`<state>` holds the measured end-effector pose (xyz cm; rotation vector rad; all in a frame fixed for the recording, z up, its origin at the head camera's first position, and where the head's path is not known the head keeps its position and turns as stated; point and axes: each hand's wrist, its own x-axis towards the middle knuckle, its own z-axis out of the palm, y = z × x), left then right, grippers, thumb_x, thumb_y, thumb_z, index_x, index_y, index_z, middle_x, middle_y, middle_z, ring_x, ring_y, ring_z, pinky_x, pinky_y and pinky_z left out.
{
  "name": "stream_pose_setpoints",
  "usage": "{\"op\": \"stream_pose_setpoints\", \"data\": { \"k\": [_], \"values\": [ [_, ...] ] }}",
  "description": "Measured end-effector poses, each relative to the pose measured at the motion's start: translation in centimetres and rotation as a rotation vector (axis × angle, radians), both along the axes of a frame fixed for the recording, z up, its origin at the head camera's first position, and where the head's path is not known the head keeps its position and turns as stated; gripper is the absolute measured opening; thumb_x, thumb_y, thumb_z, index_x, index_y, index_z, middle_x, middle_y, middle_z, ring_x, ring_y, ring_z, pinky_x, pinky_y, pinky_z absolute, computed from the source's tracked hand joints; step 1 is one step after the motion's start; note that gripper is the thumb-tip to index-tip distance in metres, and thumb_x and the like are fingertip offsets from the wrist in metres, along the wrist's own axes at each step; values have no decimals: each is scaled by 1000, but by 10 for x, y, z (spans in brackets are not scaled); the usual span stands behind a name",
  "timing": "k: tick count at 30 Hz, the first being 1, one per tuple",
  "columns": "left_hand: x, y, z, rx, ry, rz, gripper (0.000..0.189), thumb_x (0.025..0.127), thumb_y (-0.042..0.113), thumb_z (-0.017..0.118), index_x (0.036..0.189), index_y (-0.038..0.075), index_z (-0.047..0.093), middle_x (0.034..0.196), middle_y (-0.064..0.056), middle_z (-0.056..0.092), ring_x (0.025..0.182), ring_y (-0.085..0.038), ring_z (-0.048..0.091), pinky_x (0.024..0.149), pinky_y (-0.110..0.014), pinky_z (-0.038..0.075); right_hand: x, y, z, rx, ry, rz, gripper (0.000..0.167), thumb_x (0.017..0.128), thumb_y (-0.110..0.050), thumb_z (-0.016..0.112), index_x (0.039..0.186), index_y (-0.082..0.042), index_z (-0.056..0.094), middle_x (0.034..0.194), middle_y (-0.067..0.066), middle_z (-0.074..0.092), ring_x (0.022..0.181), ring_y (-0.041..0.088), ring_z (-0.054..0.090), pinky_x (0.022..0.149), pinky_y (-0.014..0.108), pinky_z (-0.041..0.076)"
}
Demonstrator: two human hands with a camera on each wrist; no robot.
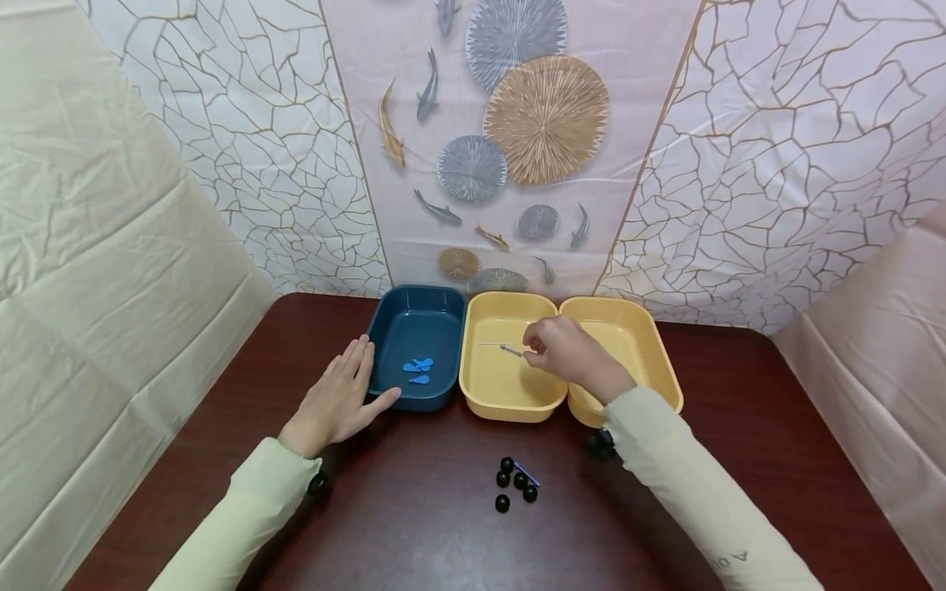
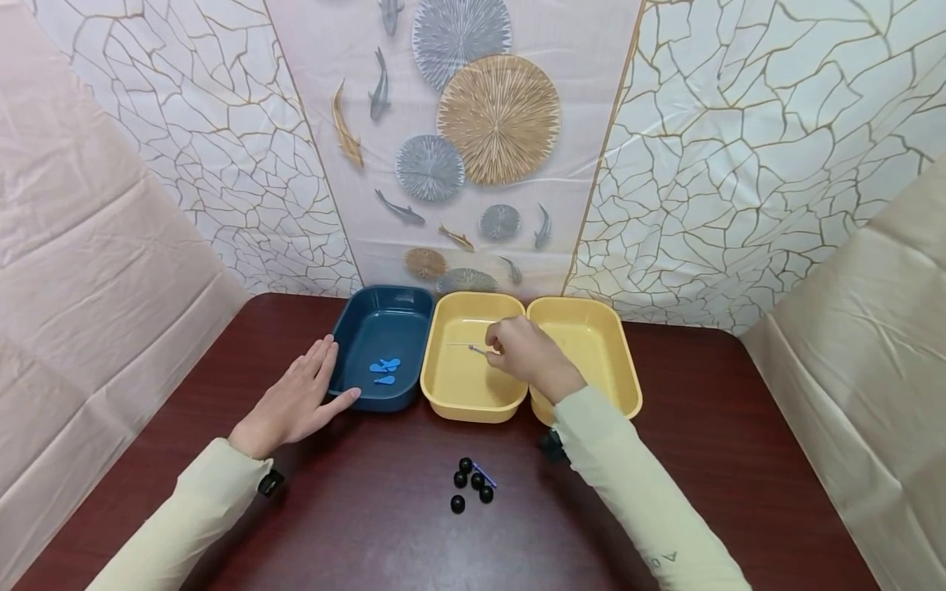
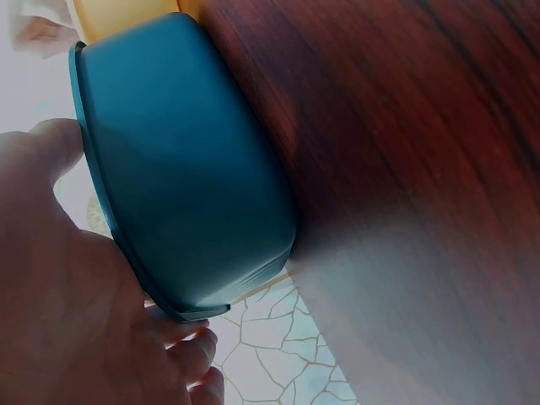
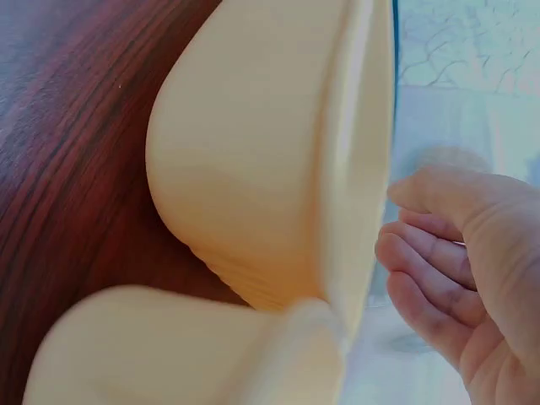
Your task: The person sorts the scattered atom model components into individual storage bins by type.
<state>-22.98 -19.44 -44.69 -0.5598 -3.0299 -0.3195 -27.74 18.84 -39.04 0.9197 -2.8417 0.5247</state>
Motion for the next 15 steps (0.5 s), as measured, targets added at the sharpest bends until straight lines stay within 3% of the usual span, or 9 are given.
{"op": "stream_pose_setpoints", "data": {
  "k": [7, 15],
  "values": [
    [1, 0, 1, 1, 5, -5, 95, 103, 60, 52, 164, -8, 24, 174, -27, 22, 160, -48, 26, 128, -63, 28, 29, 9, 19, 45, -53, 25, 14, 92, -9, 78, 103, 0, 79, 96, 11, 80, 84, 20, 76, 79, 37, 64],
    [0, -1, 0, 3, 16, -8, 94, 103, 59, 51, 163, -9, 25, 173, -27, 22, 160, -48, 26, 128, -63, 28, 63, 17, 25, 40, -14, 92, 13, 88, -7, 82, 100, -2, 78, 94, 8, 80, 82, 17, 76, 75, 32, 64]
  ]
}}
